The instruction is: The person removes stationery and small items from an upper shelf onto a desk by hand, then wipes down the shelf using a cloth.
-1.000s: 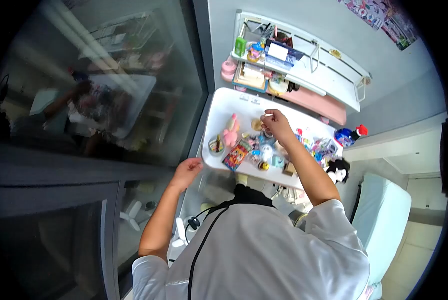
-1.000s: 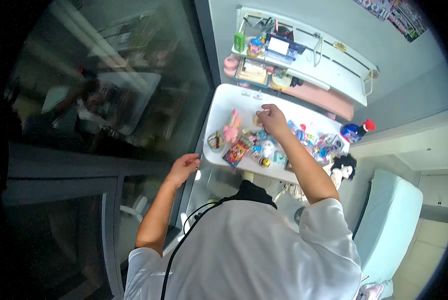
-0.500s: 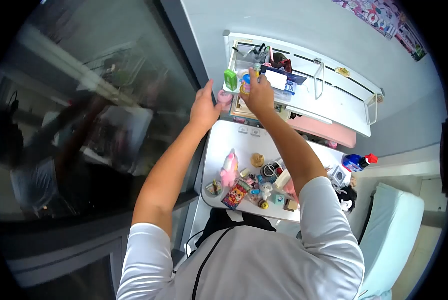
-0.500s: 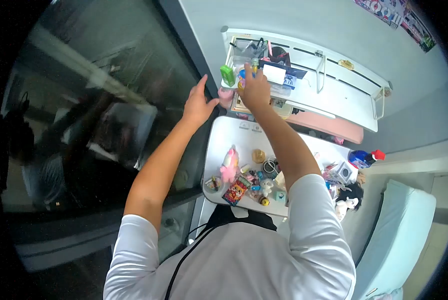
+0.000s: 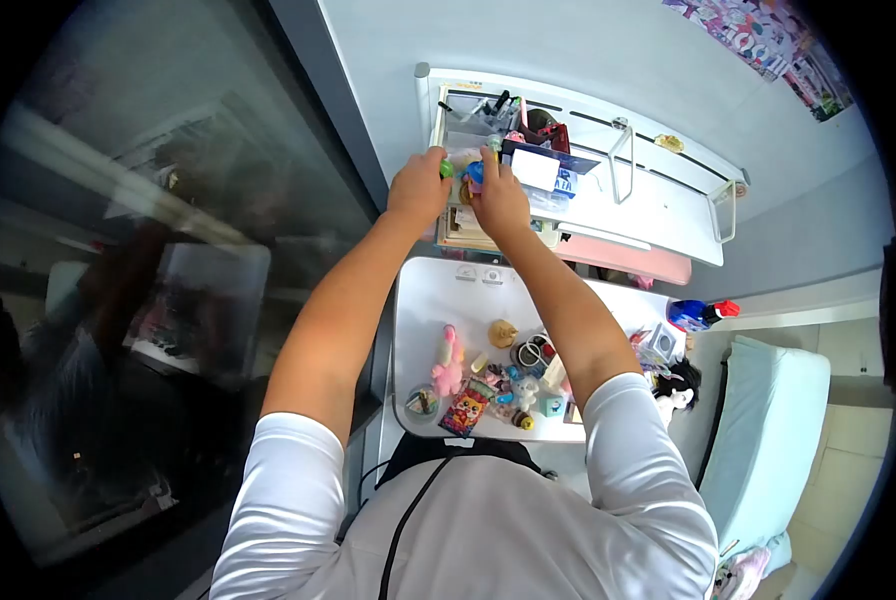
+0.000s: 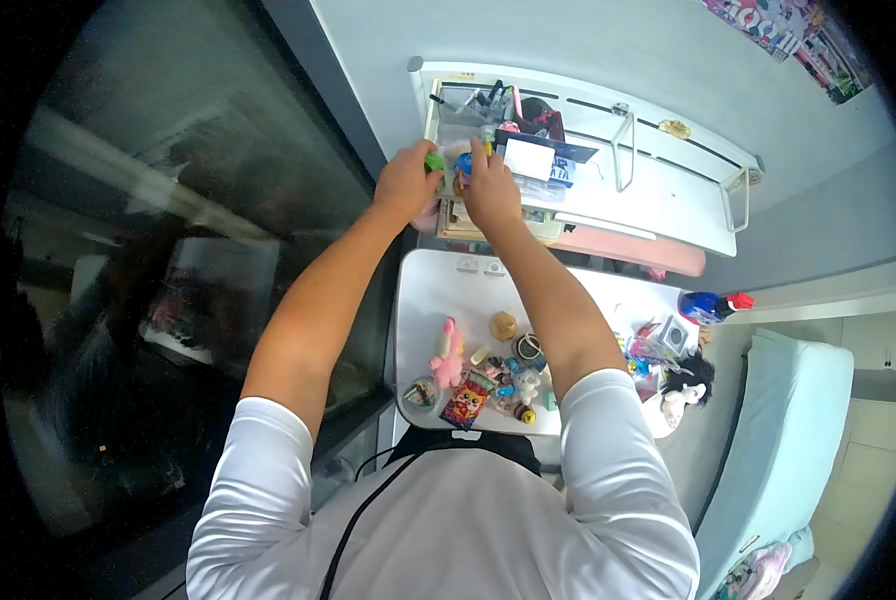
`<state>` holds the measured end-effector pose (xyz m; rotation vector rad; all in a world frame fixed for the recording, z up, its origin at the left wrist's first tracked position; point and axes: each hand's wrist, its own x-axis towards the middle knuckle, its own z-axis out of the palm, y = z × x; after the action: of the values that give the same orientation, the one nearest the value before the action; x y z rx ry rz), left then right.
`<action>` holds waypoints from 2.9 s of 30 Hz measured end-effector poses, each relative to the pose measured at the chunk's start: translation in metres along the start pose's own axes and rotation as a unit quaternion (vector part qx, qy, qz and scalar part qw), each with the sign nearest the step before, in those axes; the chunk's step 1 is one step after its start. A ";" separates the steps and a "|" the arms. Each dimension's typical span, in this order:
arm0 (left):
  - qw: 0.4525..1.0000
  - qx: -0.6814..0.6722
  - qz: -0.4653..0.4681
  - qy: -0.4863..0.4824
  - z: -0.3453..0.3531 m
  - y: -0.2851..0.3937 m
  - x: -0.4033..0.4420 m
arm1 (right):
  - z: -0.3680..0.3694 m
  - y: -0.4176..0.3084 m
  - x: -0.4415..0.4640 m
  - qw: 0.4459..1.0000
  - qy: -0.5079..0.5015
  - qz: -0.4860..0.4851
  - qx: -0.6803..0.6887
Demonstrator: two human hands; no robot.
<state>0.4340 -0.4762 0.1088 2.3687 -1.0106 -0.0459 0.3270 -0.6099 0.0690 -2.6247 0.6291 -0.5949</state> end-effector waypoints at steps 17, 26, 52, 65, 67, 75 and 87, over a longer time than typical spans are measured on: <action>0.992 -0.065 -0.101 -0.037 0.062 -0.075 -0.175 | 0.004 0.018 -0.009 0.993 0.047 -0.030 0.107; 0.984 -0.052 -0.157 -0.073 0.109 -0.092 -0.220 | -0.008 0.011 -0.040 0.975 0.117 -0.126 0.143; 0.964 -0.053 -0.155 -0.209 0.126 -0.081 -0.246 | 0.127 0.012 -0.213 0.964 -0.244 0.098 0.043; 0.959 -0.042 -0.147 -0.240 0.121 -0.078 -0.239 | 0.092 0.005 -0.194 0.928 -0.361 0.081 -0.044; 0.958 -0.041 -0.148 -0.244 0.119 -0.076 -0.237 | 0.084 -0.001 -0.189 0.929 -0.360 0.082 -0.039; 0.996 0.032 -0.080 -0.024 0.085 -0.051 -0.220 | 0.021 0.043 -0.108 0.994 0.095 -0.004 0.061; 0.947 -0.275 -0.157 -0.047 0.122 0.036 -0.021 | -0.041 0.121 -0.004 0.957 0.020 0.288 0.016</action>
<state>0.3667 -0.5406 0.0205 1.9900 -0.5520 -0.4979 0.2633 -0.7193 0.0484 -2.2350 1.3148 -0.4652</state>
